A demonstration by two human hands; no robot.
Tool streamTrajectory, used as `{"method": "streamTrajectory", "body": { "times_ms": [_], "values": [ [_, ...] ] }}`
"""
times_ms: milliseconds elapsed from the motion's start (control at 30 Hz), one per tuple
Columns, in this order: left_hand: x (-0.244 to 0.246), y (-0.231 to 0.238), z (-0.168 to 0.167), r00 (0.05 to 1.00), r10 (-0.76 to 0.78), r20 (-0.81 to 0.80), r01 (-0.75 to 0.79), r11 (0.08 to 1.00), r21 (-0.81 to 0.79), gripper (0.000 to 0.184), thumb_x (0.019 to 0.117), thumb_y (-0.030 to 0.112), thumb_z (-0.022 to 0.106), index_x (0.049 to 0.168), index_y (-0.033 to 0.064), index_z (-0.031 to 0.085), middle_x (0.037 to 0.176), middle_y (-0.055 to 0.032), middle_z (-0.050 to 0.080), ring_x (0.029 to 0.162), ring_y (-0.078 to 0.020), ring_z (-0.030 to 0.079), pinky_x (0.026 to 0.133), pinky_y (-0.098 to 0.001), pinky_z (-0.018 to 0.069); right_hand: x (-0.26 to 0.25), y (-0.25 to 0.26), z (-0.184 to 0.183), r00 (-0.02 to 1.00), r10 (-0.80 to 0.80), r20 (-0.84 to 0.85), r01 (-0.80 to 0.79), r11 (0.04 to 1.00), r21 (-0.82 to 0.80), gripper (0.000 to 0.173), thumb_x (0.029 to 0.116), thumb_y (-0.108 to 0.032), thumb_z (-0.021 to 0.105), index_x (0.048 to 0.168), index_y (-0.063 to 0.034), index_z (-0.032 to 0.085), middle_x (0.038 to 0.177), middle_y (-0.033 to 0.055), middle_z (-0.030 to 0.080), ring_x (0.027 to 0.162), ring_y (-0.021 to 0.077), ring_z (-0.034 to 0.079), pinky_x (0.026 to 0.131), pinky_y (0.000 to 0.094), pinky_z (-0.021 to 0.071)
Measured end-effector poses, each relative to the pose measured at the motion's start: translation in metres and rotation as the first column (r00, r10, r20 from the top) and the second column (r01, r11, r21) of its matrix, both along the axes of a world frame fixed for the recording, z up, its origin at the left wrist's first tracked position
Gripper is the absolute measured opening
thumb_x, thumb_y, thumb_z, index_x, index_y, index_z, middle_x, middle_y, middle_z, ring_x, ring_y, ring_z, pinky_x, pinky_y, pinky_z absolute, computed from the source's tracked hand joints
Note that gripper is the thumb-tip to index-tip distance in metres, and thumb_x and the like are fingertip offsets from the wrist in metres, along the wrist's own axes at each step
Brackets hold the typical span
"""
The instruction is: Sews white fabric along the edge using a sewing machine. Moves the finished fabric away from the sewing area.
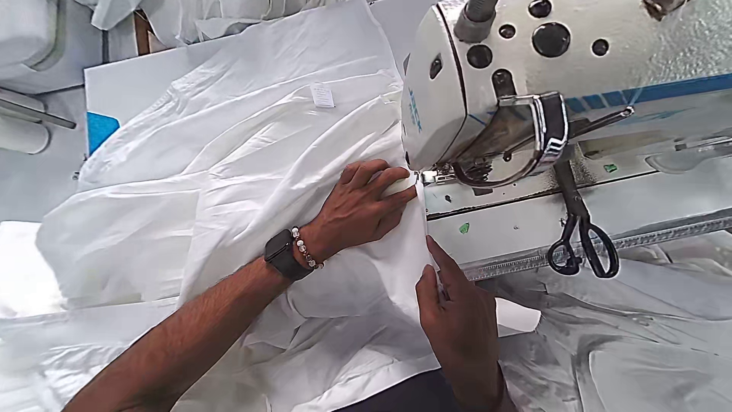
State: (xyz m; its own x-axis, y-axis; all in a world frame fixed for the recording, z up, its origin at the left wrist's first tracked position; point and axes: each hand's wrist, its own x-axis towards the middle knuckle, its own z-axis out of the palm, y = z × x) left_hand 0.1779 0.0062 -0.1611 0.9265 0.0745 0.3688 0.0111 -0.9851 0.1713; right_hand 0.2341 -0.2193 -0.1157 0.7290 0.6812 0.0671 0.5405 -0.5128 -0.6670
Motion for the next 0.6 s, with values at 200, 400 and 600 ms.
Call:
{"method": "streamTrajectory", "body": {
  "times_ms": [200,400,600],
  "values": [
    [0.007,0.022,0.003,0.993,-0.119,0.012,0.118,0.992,0.038,0.030,0.0996,0.037,0.057,0.120,0.0290,0.077,0.128,-0.0031,0.067,0.124,-0.0271,0.053,0.108,-0.0452,0.0345,0.005,0.005,0.011,0.996,0.009,0.089,-0.005,0.999,-0.047,0.039,0.0947,-0.017,0.056,0.127,-0.0047,0.073,0.055,-0.0051,0.056,0.039,0.0046,0.042,0.036,0.0252,0.0333],
    [0.018,0.046,0.009,0.956,-0.289,0.048,0.277,0.946,0.168,0.026,0.1006,0.040,0.058,0.116,0.0349,0.077,0.119,-0.0001,0.070,0.122,-0.0253,0.055,0.108,-0.0431,0.0328,0.032,0.029,0.026,0.973,0.114,0.199,-0.090,0.988,-0.126,0.036,0.0937,-0.017,0.055,0.120,-0.0076,0.077,0.054,-0.0020,0.056,0.041,0.0122,0.047,0.039,0.0313,0.0361],
    [-0.006,-0.026,0.005,0.990,0.076,-0.119,-0.101,0.970,-0.222,0.033,0.0989,0.025,0.050,0.123,0.0185,0.072,0.142,-0.0036,0.060,0.142,-0.0280,0.046,0.114,-0.0481,0.0398,0.074,0.068,-0.016,0.967,0.117,0.225,-0.056,0.964,-0.259,0.042,0.0978,-0.036,0.058,0.131,-0.0119,0.068,0.061,0.0038,0.059,0.052,0.0252,0.059,0.046,0.0447,0.0449]
  ]
}}
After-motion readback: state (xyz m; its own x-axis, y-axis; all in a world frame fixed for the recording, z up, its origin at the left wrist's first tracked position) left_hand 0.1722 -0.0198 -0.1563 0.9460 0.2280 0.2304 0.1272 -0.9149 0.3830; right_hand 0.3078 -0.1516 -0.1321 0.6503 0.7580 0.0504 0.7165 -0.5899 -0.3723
